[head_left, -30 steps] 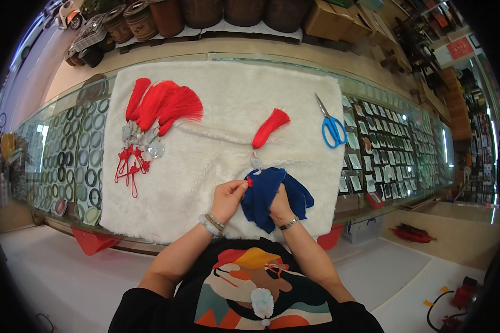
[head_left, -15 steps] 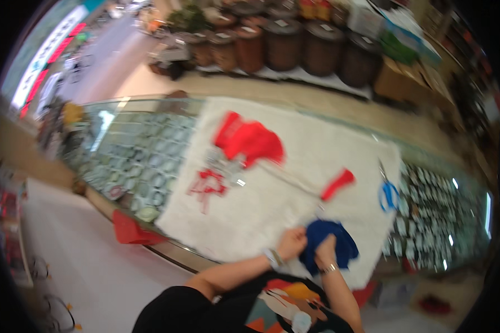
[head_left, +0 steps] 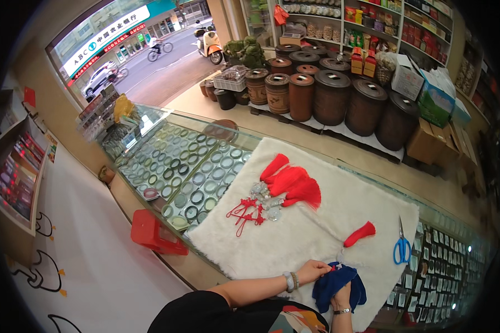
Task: The person assembles red tassels with white jade-like pendants by threading red cords through the pendants and tying knots. They use a blue cloth to handle the pendants and place the finished tassels on a wall-mounted display rack.
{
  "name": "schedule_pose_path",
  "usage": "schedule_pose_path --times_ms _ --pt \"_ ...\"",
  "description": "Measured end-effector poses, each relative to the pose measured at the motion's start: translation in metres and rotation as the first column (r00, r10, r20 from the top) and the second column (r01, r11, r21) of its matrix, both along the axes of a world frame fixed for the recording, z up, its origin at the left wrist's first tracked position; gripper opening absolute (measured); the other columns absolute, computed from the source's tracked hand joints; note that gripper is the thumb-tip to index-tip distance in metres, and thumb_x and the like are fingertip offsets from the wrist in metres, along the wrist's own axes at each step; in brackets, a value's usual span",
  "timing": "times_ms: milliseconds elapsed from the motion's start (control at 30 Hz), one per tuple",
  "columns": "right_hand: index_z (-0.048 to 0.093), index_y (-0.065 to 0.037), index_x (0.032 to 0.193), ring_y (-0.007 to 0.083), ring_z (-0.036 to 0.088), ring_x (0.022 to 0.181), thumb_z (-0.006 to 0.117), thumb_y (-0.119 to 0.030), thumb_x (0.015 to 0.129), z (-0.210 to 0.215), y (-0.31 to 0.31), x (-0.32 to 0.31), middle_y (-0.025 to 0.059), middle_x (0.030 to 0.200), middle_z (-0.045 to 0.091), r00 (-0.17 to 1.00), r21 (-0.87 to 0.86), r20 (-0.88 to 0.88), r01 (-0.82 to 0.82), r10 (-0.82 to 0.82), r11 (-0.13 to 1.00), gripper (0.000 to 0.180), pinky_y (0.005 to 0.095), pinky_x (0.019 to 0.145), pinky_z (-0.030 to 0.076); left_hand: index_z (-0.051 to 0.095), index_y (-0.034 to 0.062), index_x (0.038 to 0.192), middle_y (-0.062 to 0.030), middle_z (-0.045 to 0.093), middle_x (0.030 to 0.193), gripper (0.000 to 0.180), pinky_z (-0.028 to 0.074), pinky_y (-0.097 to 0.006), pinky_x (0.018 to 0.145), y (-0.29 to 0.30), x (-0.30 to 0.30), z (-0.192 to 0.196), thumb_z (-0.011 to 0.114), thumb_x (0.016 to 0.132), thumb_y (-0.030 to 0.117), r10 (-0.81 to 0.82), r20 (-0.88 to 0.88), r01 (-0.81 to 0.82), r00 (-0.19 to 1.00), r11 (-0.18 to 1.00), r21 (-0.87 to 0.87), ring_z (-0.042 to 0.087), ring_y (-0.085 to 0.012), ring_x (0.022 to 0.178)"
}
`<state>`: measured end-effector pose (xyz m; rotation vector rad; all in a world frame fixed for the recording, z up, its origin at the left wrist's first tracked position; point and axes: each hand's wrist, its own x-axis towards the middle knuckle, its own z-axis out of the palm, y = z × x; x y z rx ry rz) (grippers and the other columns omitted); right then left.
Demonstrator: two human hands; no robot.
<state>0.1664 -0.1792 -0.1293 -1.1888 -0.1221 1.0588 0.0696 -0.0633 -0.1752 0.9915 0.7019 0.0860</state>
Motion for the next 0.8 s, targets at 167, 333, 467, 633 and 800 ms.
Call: schedule_pose_path --times_ms 167,333,467,633,800 --pt "0.059 -0.004 0.089 0.0147 0.063 0.073 0.058 -0.006 0.091 0.012 -0.014 0.009 0.0043 0.086 0.063 0.998 -0.046 -0.053 -0.042 0.04 0.998 0.003 0.0277 0.065 0.054 0.071 0.0004 0.091 -0.0013 0.065 0.07 0.022 0.045 -0.023 0.054 0.01 -0.006 0.033 0.065 0.089 0.021 -0.06 -0.04 0.07 0.997 0.94 0.334 0.055 -0.0069 0.059" --pt "0.054 -0.005 0.097 0.0236 0.064 0.09 0.047 -0.015 0.097 0.046 -0.026 0.021 0.0095 0.092 0.063 0.995 0.021 0.02 0.093 -0.093 0.995 0.012 0.0393 0.086 0.053 0.071 0.0015 0.083 -0.0135 0.069 0.073 0.022 0.052 -0.031 0.062 0.026 -0.024 0.079 0.068 0.083 0.023 -0.027 -0.129 0.115 0.991 0.656 0.746 0.067 -0.0202 0.065" --pt "0.054 -0.002 0.077 0.0207 0.052 0.066 0.07 -0.013 0.075 0.062 -0.014 0.019 0.006 0.07 0.054 0.473 -0.06 0.878 -0.042 0.073 0.997 0.02 0.0349 0.066 0.043 0.071 0.0028 0.082 -0.0137 0.068 0.072 0.022 0.051 -0.032 0.062 0.023 -0.023 0.106 0.067 0.082 0.025 -0.065 -0.159 0.167 0.985 0.585 0.794 0.067 -0.0244 0.065" --pt "0.066 0.002 0.098 0.02 0.066 0.085 0.072 -0.011 0.076 0.041 -0.001 -0.018 0.0116 0.095 0.069 0.565 0.027 0.824 0.028 -0.038 0.999 0.026 0.0336 0.079 0.051 0.07 0.0035 0.084 -0.0141 0.067 0.072 0.022 0.051 -0.034 0.061 0.005 -0.015 0.121 0.066 0.082 0.026 -0.163 -0.126 0.197 0.979 0.561 0.804 0.066 -0.0269 0.065" --pt "0.066 -0.002 0.098 0.0198 0.064 0.084 0.064 -0.01 0.082 0.024 -0.004 -0.015 0.009 0.092 0.068 0.546 0.055 0.835 0.05 -0.073 0.997 0.018 0.0328 0.077 0.05 0.069 0.0018 0.1 -0.0047 0.06 0.081 0.017 0.046 -0.026 0.064 0.018 -0.013 0.115 0.057 0.095 0.013 -0.302 0.279 0.064 0.912 0.775 0.629 0.055 -0.0096 0.071"
